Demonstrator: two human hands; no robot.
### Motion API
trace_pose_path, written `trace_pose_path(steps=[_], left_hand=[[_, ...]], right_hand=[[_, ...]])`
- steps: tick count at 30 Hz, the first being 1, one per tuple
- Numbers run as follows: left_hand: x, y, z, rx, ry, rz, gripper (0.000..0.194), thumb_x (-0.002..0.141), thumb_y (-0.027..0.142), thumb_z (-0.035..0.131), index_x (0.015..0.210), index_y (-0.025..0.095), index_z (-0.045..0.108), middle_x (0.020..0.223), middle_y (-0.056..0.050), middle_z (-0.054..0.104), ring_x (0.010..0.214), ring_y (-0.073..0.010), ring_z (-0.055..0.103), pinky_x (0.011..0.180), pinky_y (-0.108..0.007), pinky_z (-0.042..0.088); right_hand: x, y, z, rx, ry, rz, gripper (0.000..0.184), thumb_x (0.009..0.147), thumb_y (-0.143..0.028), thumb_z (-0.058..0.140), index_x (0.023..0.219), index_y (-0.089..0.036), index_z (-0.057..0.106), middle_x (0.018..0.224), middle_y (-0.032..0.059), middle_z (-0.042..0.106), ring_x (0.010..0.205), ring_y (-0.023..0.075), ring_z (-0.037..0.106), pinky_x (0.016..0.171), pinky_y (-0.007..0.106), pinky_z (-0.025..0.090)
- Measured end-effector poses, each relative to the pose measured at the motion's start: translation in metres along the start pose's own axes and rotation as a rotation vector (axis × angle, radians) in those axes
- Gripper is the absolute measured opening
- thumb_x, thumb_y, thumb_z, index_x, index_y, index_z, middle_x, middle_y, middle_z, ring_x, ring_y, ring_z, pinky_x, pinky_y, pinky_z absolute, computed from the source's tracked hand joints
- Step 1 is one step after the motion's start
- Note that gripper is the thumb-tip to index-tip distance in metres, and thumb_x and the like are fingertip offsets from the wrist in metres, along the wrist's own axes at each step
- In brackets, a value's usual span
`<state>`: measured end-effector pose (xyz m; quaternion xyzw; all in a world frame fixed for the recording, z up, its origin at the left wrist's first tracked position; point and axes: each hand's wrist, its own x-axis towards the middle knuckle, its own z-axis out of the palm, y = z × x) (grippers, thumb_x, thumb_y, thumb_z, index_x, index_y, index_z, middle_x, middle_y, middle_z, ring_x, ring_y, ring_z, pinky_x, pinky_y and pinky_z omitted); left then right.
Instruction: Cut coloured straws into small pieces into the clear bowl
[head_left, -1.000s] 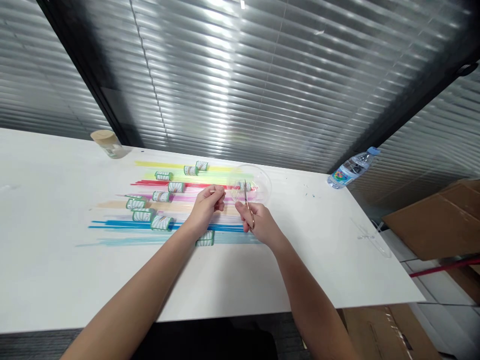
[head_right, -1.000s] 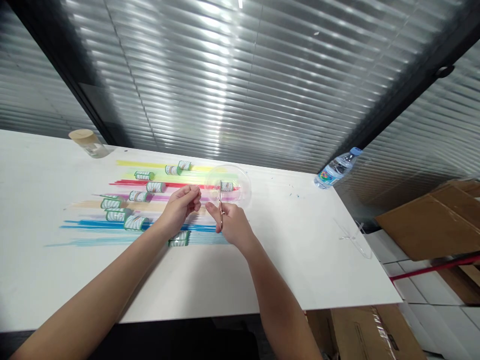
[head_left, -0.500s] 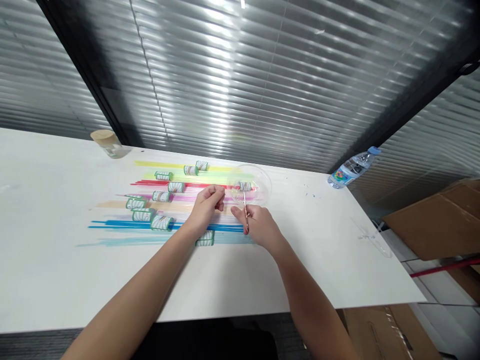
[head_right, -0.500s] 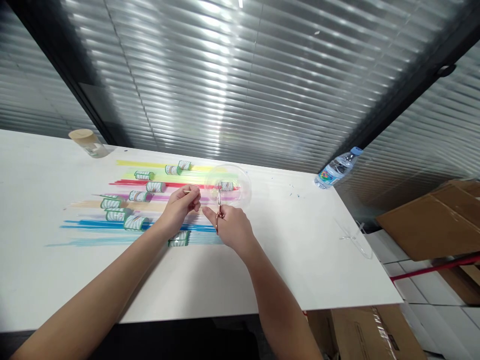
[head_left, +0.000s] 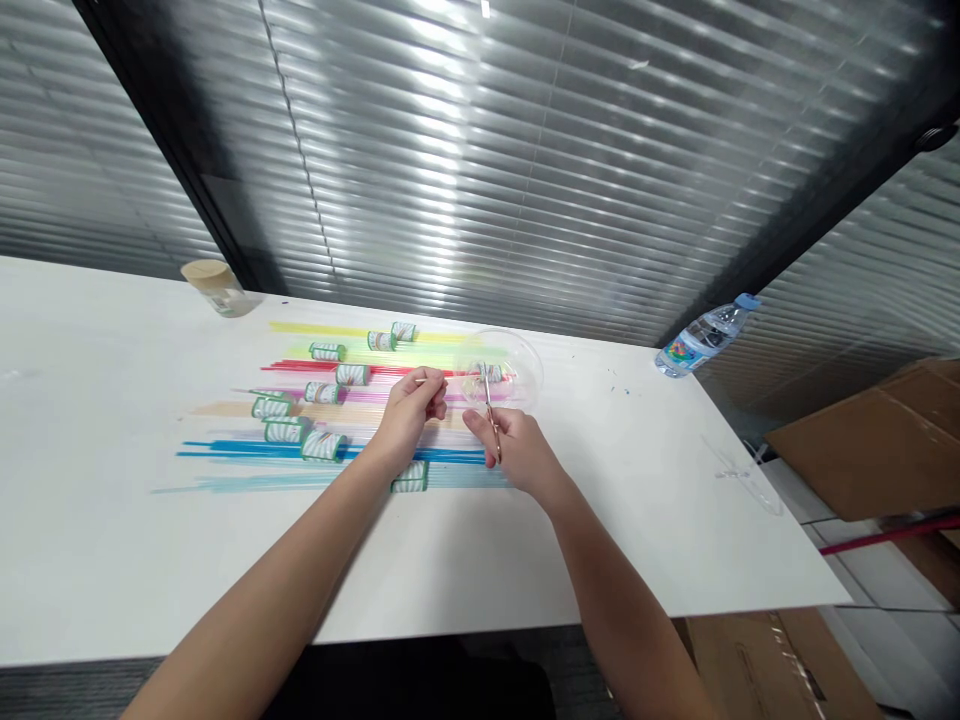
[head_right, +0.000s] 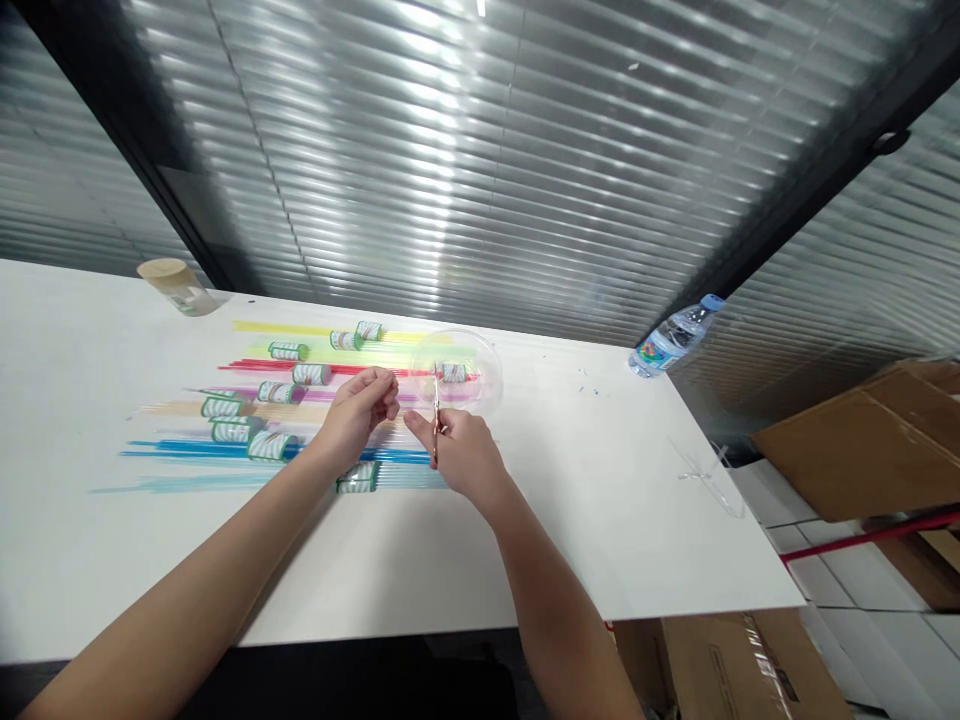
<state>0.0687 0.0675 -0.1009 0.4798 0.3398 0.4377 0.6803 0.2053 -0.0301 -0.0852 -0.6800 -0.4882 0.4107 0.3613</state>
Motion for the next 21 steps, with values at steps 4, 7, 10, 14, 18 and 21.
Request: trace_pose_path(steps=[4, 7, 10, 14, 18, 21], left_hand=[[-0.0018, 0.0009, 0.0017, 0.009, -0.015, -0.011, 0.029, 0.077, 0.035, 0.068, 0.068, 0.017, 0.046, 0.066, 0.003, 0.045, 0.055, -0.0078, 0.045, 0.053, -0.020, 0.038], [-0.0049, 0.0027, 0.0037, 0.046, -0.038, -0.016, 0.030, 0.078, 0.037, 0.067, 0.068, 0.017, 0.046, 0.065, 0.003, 0.044, 0.055, -0.0078, 0.044, 0.051, -0.020, 0.036], [-0.0068, 0.0037, 0.0048, 0.069, -0.060, -0.012, 0.032, 0.079, 0.038, 0.067, 0.066, 0.017, 0.046, 0.064, 0.003, 0.042, 0.055, -0.0077, 0.042, 0.049, -0.020, 0.032], [-0.0060, 0.0028, 0.0045, 0.077, -0.072, -0.013, 0.032, 0.078, 0.038, 0.067, 0.066, 0.017, 0.046, 0.064, 0.003, 0.041, 0.055, -0.0078, 0.042, 0.049, -0.020, 0.031], [-0.0040, 0.0003, 0.0032, 0.068, -0.081, -0.011, 0.033, 0.078, 0.039, 0.067, 0.066, 0.017, 0.046, 0.063, 0.003, 0.042, 0.056, -0.0080, 0.043, 0.051, -0.020, 0.033], [-0.0031, -0.0007, 0.0027, 0.058, -0.084, -0.008, 0.033, 0.076, 0.039, 0.069, 0.066, 0.017, 0.046, 0.063, 0.003, 0.042, 0.056, -0.0080, 0.043, 0.052, -0.020, 0.035]], right_hand=[[-0.0006, -0.0013, 0.0000, 0.011, -0.024, -0.005, 0.058, 0.083, -0.070, 0.055, 0.060, -0.020, 0.037, 0.054, -0.0025, 0.049, 0.055, 0.0128, 0.046, 0.056, 0.026, 0.035], [-0.0005, -0.0019, 0.0001, 0.008, -0.024, -0.001, 0.056, 0.084, -0.069, 0.054, 0.061, -0.020, 0.040, 0.055, -0.0025, 0.050, 0.055, 0.0129, 0.046, 0.056, 0.025, 0.036], [-0.0001, -0.0020, 0.0001, 0.001, -0.013, 0.004, 0.054, 0.084, -0.069, 0.054, 0.063, -0.020, 0.043, 0.055, -0.0026, 0.050, 0.055, 0.0131, 0.047, 0.056, 0.026, 0.036], [0.0001, -0.0014, -0.0002, -0.001, -0.005, 0.000, 0.054, 0.084, -0.069, 0.054, 0.063, -0.020, 0.041, 0.055, -0.0024, 0.050, 0.055, 0.0132, 0.047, 0.056, 0.026, 0.036], [0.0007, 0.0000, -0.0004, -0.015, -0.005, 0.002, 0.053, 0.085, -0.069, 0.052, 0.065, -0.021, 0.043, 0.055, -0.0024, 0.051, 0.055, 0.0134, 0.047, 0.056, 0.026, 0.037], [0.0013, 0.0014, -0.0006, -0.025, -0.005, -0.009, 0.052, 0.086, -0.069, 0.051, 0.066, -0.021, 0.044, 0.056, -0.0025, 0.051, 0.054, 0.0134, 0.047, 0.056, 0.026, 0.037]])
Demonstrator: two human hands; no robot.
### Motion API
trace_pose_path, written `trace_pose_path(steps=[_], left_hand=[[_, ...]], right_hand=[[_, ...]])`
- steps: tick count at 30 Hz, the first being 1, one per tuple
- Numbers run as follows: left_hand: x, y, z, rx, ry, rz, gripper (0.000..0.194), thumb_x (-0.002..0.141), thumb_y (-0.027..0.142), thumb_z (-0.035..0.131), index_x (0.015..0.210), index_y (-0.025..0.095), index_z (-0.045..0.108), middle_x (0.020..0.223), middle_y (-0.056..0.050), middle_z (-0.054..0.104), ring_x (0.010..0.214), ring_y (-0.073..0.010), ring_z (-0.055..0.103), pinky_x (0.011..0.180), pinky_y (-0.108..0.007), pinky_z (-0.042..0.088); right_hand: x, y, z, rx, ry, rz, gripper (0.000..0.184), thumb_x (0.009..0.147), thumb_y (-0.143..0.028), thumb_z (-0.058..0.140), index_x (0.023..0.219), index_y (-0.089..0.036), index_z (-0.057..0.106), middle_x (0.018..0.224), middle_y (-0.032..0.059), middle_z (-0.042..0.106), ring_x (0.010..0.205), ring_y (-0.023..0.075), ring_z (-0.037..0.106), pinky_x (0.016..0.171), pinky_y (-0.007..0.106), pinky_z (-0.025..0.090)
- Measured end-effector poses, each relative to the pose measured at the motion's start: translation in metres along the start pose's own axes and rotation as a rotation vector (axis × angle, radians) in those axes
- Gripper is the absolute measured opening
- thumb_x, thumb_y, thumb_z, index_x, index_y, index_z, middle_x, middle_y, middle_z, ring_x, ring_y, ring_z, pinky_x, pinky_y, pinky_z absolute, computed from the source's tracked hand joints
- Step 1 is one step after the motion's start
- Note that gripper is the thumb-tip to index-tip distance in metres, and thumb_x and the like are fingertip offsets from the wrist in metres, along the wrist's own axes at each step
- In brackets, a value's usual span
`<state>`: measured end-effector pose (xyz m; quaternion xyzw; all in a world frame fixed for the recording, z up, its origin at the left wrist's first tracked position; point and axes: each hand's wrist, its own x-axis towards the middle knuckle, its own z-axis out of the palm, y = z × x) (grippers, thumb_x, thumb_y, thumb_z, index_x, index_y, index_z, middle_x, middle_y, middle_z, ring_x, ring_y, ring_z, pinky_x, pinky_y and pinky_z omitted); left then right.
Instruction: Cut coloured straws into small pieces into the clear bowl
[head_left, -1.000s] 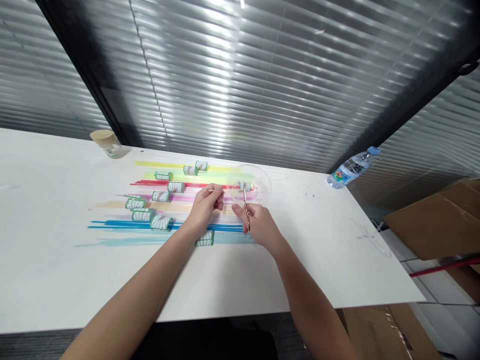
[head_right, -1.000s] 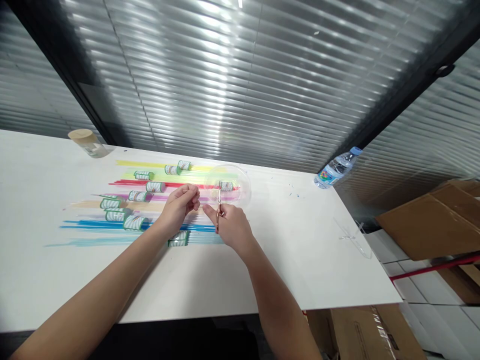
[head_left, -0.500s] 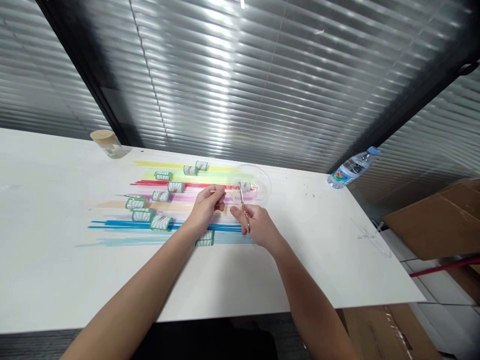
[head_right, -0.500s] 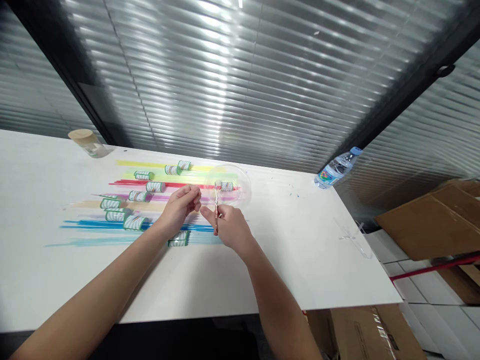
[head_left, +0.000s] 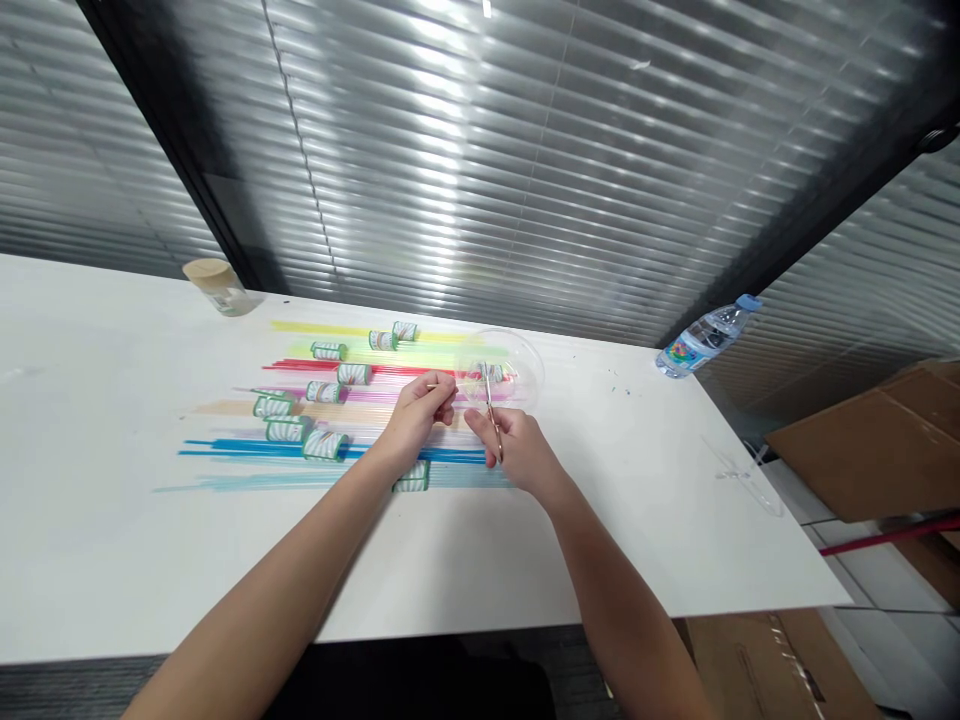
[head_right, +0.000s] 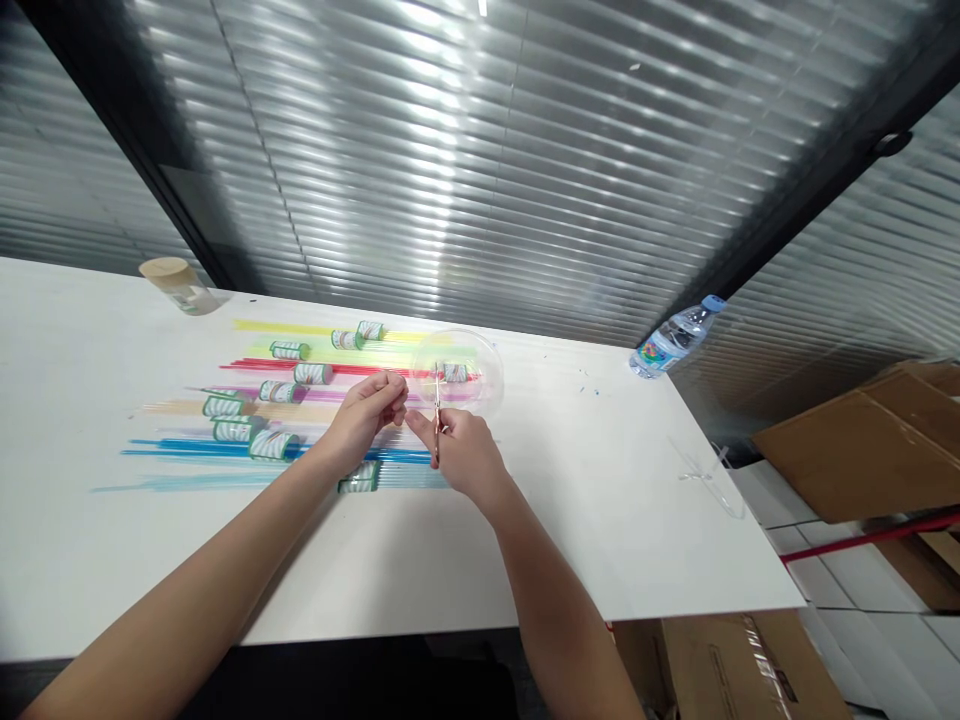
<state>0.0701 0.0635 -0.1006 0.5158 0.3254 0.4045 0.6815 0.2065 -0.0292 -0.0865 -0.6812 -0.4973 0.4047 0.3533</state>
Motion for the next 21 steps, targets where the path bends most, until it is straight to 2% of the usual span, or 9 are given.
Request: trace_pose_path(steps=[9, 16, 21], left_hand=[[0.0015, -0.0015, -0.0004, -0.010, 0.000, -0.008, 0.033, 0.075, 0.039, 0.070, 0.067, 0.017, 0.047, 0.062, 0.003, 0.043, 0.055, -0.0085, 0.044, 0.053, -0.021, 0.037], [-0.0004, -0.0006, -0.0001, 0.026, -0.002, -0.013, 0.032, 0.078, 0.039, 0.068, 0.066, 0.017, 0.047, 0.060, 0.003, 0.041, 0.055, -0.0083, 0.041, 0.050, -0.020, 0.031], [-0.0010, -0.0005, 0.0005, 0.028, 0.011, -0.026, 0.031, 0.078, 0.039, 0.067, 0.067, 0.017, 0.048, 0.060, 0.003, 0.043, 0.055, -0.0086, 0.043, 0.052, -0.021, 0.033]], right_hand=[[0.0005, -0.0009, -0.0006, 0.012, 0.003, 0.007, 0.054, 0.084, -0.069, 0.053, 0.063, -0.020, 0.043, 0.054, -0.0026, 0.050, 0.055, 0.0133, 0.047, 0.056, 0.026, 0.037], [-0.0004, -0.0035, 0.0014, 0.016, 0.015, 0.007, 0.057, 0.085, -0.068, 0.053, 0.057, -0.019, 0.043, 0.053, -0.0022, 0.049, 0.056, 0.0128, 0.046, 0.056, 0.025, 0.035], [0.0014, -0.0018, 0.0019, -0.011, 0.028, 0.012, 0.056, 0.087, -0.065, 0.053, 0.056, -0.019, 0.044, 0.052, -0.0018, 0.049, 0.055, 0.0128, 0.046, 0.056, 0.025, 0.035]])
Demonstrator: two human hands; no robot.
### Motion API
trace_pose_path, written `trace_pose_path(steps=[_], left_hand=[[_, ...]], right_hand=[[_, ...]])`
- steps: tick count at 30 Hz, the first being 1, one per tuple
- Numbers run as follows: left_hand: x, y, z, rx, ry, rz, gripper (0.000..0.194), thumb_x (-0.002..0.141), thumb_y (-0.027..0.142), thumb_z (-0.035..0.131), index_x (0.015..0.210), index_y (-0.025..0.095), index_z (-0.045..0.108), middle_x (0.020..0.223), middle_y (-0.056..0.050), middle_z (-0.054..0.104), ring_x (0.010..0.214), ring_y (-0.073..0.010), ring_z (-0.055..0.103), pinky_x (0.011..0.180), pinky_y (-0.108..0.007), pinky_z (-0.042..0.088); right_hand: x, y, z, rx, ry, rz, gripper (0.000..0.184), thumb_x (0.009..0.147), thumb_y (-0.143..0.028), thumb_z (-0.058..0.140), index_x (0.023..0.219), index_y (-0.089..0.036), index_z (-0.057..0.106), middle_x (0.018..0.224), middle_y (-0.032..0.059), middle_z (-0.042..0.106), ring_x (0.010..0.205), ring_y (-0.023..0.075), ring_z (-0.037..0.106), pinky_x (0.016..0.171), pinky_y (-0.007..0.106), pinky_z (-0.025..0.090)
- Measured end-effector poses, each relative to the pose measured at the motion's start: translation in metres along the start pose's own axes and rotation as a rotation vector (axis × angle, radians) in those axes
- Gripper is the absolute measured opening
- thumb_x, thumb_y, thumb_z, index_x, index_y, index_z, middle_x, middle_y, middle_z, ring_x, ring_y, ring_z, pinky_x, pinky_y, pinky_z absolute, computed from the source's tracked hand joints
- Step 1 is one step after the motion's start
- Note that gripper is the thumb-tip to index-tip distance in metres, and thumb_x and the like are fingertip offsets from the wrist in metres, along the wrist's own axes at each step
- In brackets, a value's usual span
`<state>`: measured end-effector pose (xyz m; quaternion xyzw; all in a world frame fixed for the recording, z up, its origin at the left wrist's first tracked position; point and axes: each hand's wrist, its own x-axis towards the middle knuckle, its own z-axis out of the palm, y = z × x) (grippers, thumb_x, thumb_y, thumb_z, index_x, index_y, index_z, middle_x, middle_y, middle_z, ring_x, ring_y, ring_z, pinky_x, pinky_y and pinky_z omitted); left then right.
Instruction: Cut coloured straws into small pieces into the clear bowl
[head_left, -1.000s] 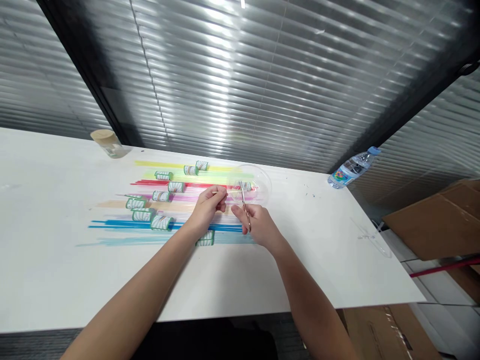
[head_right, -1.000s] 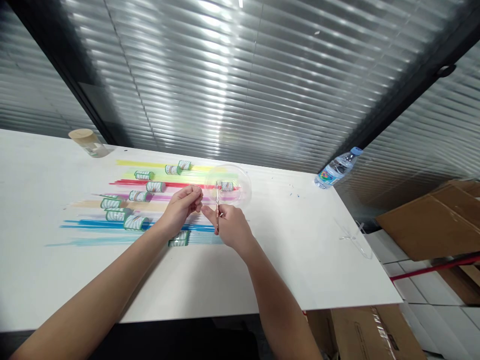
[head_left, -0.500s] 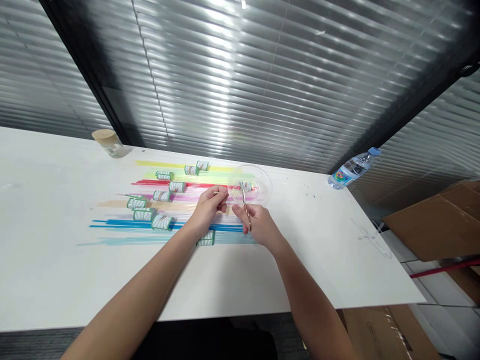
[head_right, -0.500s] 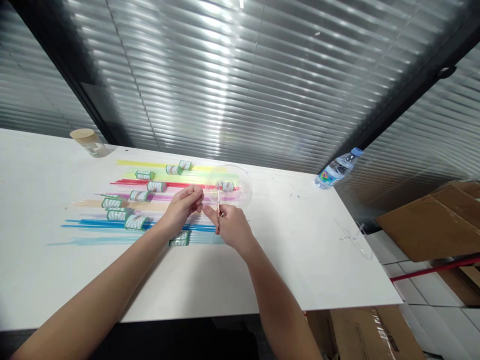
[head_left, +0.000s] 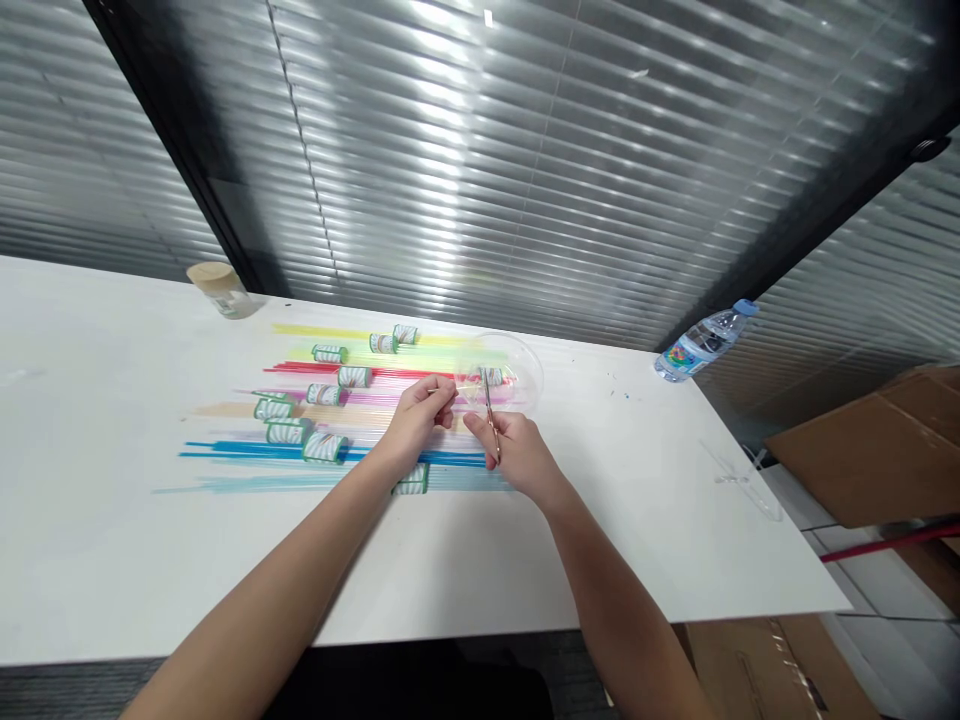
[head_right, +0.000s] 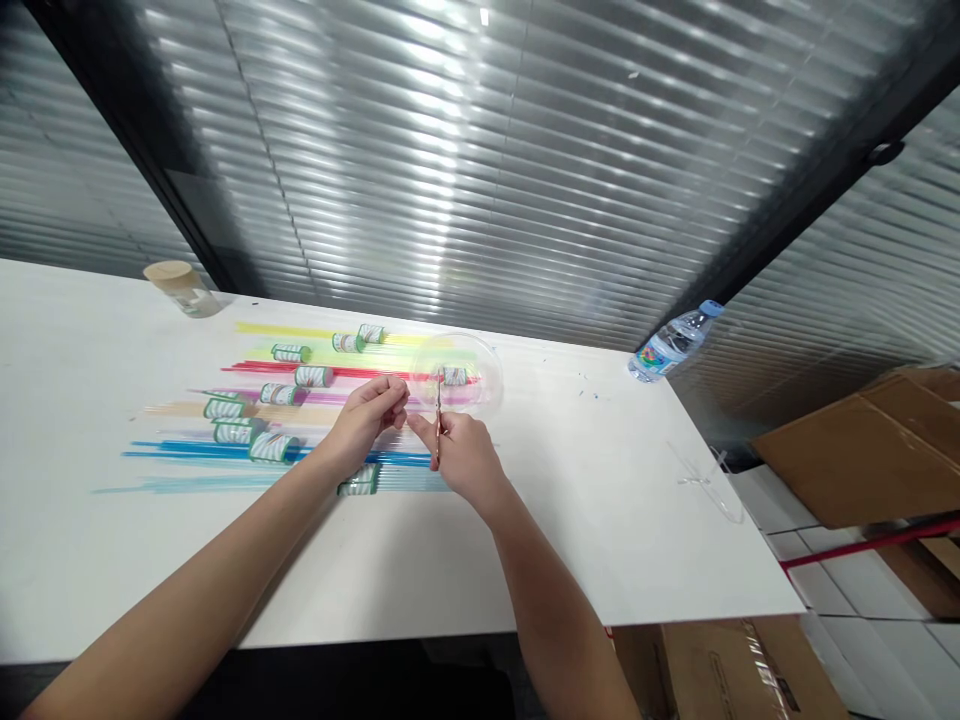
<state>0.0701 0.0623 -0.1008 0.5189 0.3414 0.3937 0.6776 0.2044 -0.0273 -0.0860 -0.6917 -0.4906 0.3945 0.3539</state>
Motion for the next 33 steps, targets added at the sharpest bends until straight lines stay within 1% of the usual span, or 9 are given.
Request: trace_pose_path(steps=[3, 6, 9, 12, 19, 25, 33], left_hand=[[-0.0003, 0.0011, 0.0006, -0.014, 0.014, -0.002, 0.031, 0.077, 0.039, 0.068, 0.068, 0.017, 0.048, 0.062, 0.004, 0.043, 0.054, -0.0079, 0.043, 0.052, -0.021, 0.033], [-0.0005, 0.0018, 0.0007, -0.008, 0.019, -0.004, 0.031, 0.077, 0.039, 0.068, 0.069, 0.017, 0.048, 0.060, 0.004, 0.043, 0.054, -0.0081, 0.044, 0.051, -0.021, 0.032], [0.0000, 0.0011, 0.0002, -0.002, 0.015, -0.007, 0.031, 0.077, 0.039, 0.069, 0.070, 0.017, 0.049, 0.060, 0.004, 0.043, 0.053, -0.0081, 0.043, 0.051, -0.021, 0.032], [0.0002, 0.0002, -0.0004, 0.002, -0.002, -0.004, 0.030, 0.078, 0.039, 0.069, 0.071, 0.017, 0.050, 0.059, 0.004, 0.043, 0.054, -0.0084, 0.041, 0.051, -0.021, 0.032], [-0.0012, 0.0024, -0.0002, 0.008, -0.006, -0.002, 0.030, 0.076, 0.038, 0.070, 0.069, 0.018, 0.050, 0.059, 0.003, 0.042, 0.053, -0.0090, 0.040, 0.050, -0.021, 0.030], [-0.0010, 0.0021, 0.0001, 0.016, -0.001, 0.012, 0.031, 0.075, 0.039, 0.070, 0.067, 0.018, 0.049, 0.058, 0.003, 0.042, 0.054, -0.0095, 0.040, 0.050, -0.021, 0.031], [-0.0004, 0.0006, -0.0014, 0.016, 0.018, 0.031, 0.028, 0.079, 0.036, 0.067, 0.070, 0.018, 0.048, 0.060, 0.003, 0.043, 0.056, -0.0095, 0.041, 0.053, -0.021, 0.032]], right_hand=[[0.0015, 0.0017, 0.0000, 0.011, 0.039, 0.001, 0.055, 0.087, -0.066, 0.052, 0.058, -0.019, 0.045, 0.053, -0.0012, 0.052, 0.055, 0.0131, 0.048, 0.058, 0.026, 0.037], [0.0020, 0.0020, -0.0001, 0.084, 0.055, -0.008, 0.059, 0.086, -0.070, 0.050, 0.058, -0.019, 0.044, 0.052, -0.0010, 0.052, 0.054, 0.0128, 0.049, 0.059, 0.026, 0.039], [0.0017, 0.0018, 0.0002, 0.166, 0.003, -0.019, 0.059, 0.084, -0.073, 0.051, 0.060, -0.020, 0.044, 0.051, -0.0018, 0.050, 0.052, 0.0122, 0.046, 0.057, 0.026, 0.038], [0.0013, 0.0016, 0.0007, 0.197, -0.038, -0.019, 0.058, 0.083, -0.073, 0.054, 0.062, -0.020, 0.044, 0.049, -0.0025, 0.049, 0.050, 0.0118, 0.044, 0.055, 0.026, 0.036], [-0.0007, -0.0003, -0.0005, 0.176, -0.054, -0.042, 0.058, 0.085, -0.071, 0.052, 0.060, -0.020, 0.043, 0.049, -0.0026, 0.048, 0.051, 0.0115, 0.043, 0.056, 0.025, 0.036], [-0.0023, -0.0009, -0.0002, 0.063, -0.046, -0.041, 0.057, 0.088, -0.067, 0.050, 0.058, -0.019, 0.043, 0.052, -0.0018, 0.050, 0.054, 0.0121, 0.046, 0.056, 0.025, 0.036], [-0.0024, 0.0002, 0.0024, 0.029, -0.002, -0.024, 0.056, 0.086, -0.070, 0.051, 0.061, -0.020, 0.042, 0.055, -0.0019, 0.051, 0.054, 0.0127, 0.047, 0.056, 0.025, 0.037]])
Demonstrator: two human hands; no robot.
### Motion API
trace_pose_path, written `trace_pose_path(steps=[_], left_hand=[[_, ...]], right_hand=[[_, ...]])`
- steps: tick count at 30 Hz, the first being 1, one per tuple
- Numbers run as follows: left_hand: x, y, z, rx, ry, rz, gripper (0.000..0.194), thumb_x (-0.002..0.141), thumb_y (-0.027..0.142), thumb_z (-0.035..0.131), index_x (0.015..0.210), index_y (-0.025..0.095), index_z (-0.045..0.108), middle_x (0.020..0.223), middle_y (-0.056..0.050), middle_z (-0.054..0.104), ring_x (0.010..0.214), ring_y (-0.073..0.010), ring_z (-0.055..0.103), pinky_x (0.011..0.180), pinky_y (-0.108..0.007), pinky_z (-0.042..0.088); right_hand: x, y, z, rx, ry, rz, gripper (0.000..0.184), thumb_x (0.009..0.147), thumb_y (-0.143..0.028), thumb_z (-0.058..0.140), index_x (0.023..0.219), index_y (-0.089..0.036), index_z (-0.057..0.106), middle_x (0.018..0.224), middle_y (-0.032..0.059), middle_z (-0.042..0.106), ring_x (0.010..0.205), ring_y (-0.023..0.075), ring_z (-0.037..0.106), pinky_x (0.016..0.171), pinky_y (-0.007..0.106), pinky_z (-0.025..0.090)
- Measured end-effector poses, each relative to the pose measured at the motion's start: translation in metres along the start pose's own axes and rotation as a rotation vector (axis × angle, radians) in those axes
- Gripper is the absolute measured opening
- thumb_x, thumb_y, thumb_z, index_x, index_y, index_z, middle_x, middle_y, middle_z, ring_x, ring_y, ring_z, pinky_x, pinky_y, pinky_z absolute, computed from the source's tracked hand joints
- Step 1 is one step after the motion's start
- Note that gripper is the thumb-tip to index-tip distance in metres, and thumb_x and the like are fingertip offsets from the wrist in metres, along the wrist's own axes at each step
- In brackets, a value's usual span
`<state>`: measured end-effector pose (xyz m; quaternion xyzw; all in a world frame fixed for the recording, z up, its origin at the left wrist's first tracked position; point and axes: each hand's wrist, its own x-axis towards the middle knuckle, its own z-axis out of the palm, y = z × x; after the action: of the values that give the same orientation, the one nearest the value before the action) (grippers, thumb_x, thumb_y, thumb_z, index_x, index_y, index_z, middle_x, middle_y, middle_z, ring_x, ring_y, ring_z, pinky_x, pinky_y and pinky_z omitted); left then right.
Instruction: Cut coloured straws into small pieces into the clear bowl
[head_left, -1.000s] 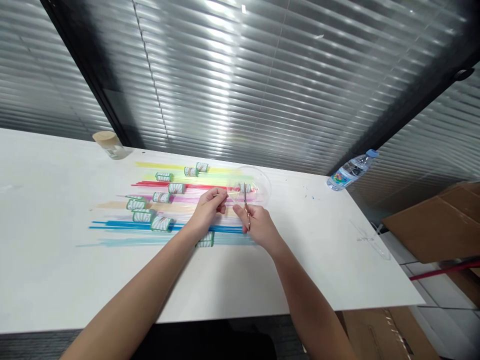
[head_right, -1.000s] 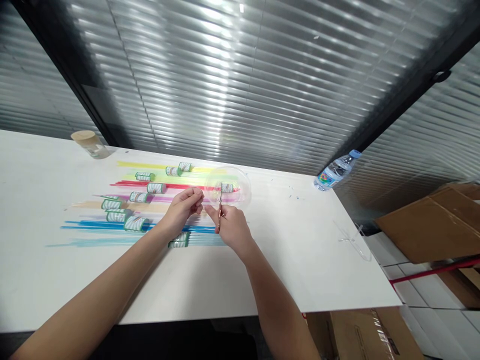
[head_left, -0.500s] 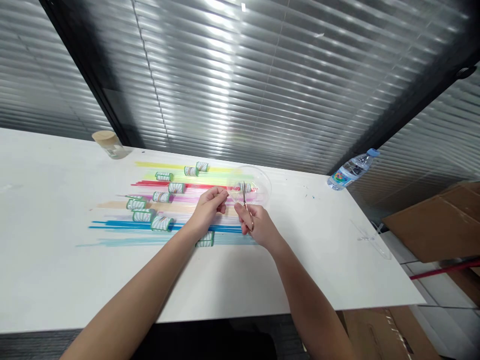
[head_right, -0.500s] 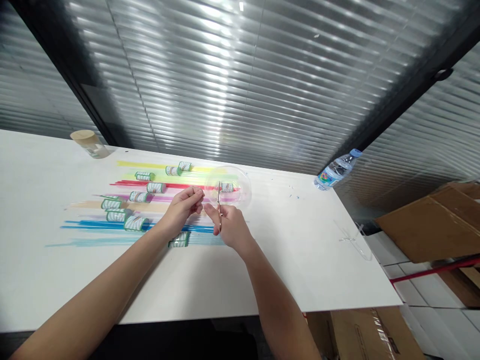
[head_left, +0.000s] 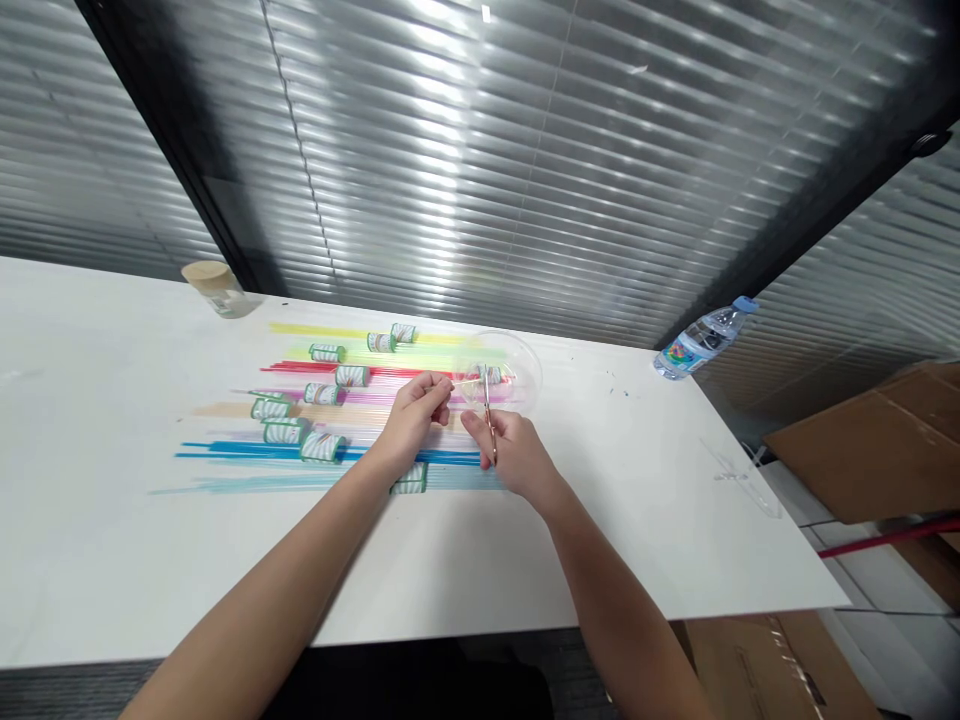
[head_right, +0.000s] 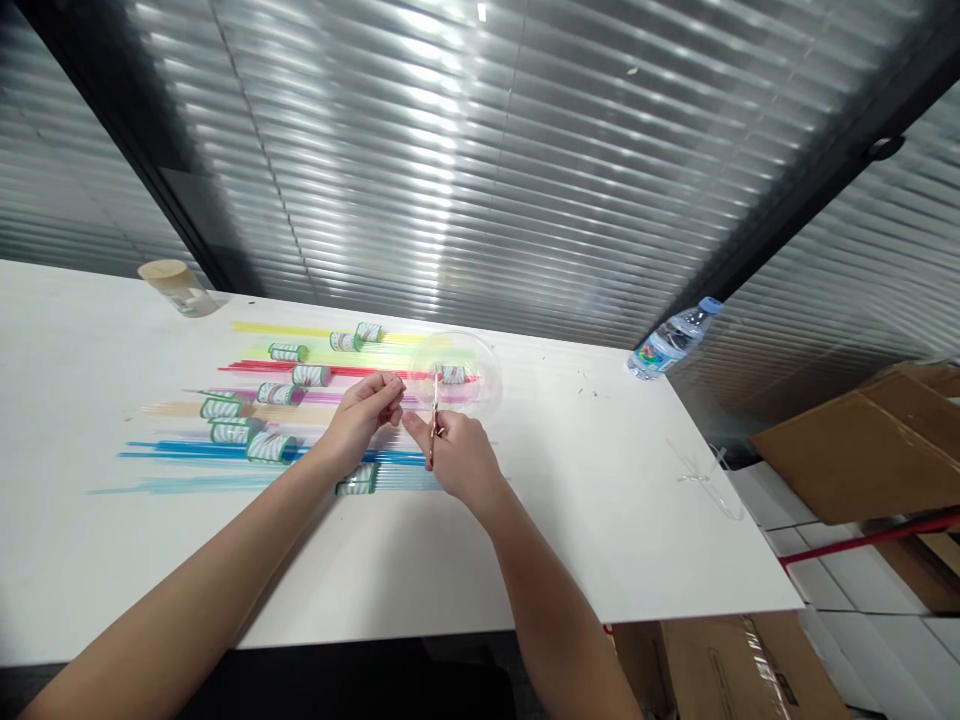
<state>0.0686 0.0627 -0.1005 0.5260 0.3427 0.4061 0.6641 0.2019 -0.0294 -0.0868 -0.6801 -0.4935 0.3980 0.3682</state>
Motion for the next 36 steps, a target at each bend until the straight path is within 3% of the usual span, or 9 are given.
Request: trace_pose_path(steps=[15, 36], left_hand=[[-0.0008, -0.0023, 0.0009, 0.008, -0.088, -0.008, 0.031, 0.082, 0.038, 0.067, 0.070, 0.017, 0.048, 0.061, 0.003, 0.042, 0.056, -0.0083, 0.039, 0.052, -0.021, 0.030], [0.0005, -0.0037, -0.0005, 0.096, -0.063, 0.025, 0.027, 0.086, 0.038, 0.059, 0.072, 0.018, 0.049, 0.062, 0.003, 0.044, 0.058, -0.0101, 0.040, 0.055, -0.023, 0.032]], right_hand=[[0.0007, 0.0010, -0.0007, 0.014, -0.041, 0.007, 0.058, 0.083, -0.067, 0.058, 0.057, -0.019, 0.037, 0.052, -0.0031, 0.046, 0.053, 0.0115, 0.043, 0.055, 0.025, 0.035], [0.0015, -0.0031, -0.0043, 0.022, -0.023, 0.041, 0.055, 0.082, -0.066, 0.059, 0.058, -0.019, 0.042, 0.051, -0.0031, 0.047, 0.054, 0.0118, 0.045, 0.055, 0.025, 0.034]])
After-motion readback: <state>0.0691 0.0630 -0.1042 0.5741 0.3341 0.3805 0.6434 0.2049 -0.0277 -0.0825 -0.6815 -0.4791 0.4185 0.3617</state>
